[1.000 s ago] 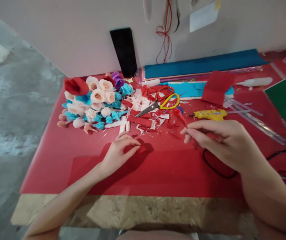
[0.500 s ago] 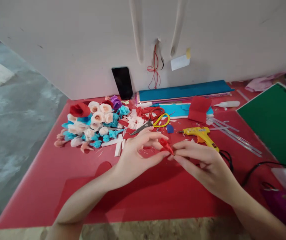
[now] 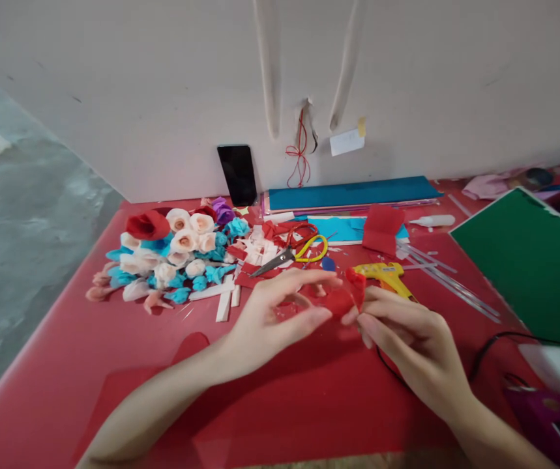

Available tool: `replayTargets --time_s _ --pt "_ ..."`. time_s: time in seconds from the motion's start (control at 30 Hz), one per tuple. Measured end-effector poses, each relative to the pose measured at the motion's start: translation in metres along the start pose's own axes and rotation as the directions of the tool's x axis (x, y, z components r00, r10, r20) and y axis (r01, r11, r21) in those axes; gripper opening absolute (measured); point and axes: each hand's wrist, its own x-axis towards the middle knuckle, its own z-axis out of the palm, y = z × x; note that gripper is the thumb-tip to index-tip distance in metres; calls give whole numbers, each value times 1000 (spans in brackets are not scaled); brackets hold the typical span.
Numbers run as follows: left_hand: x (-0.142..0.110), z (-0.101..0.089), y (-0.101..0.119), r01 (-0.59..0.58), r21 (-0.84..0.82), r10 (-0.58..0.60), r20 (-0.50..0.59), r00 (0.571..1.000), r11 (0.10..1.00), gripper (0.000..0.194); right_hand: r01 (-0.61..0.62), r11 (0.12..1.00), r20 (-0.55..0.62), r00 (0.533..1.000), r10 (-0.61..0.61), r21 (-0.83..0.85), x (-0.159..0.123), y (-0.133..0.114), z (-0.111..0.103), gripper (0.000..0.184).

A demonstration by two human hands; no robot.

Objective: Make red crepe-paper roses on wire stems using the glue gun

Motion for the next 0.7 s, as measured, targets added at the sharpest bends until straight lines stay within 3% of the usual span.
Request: replayTargets --time_s 0.17,0.3,0.47,0.57,0.7 --pt "1 7 2 -128 202 128 15 992 971 17 -11 1000 11 1000 11 22 4 0 3 22" --pt "0 8 -2 -203 178 215 -50 975 963 19 -19 1000 36 999 19 -10 4 1 3 19" --pt "0 4 -4 -36 28 40 -190 981 999 22 -70 998 89 994 70 -2 -3 7 5 20" --pt "-1 5 -1 31 -37 -37 -179 983 999 20 -80 997 148 986 80 -4 -7 8 7 19" --pt "-4 9 0 35 -91 -49 -158 986 995 19 -30 1000 187 982 30 -7 -7 8 11 18"
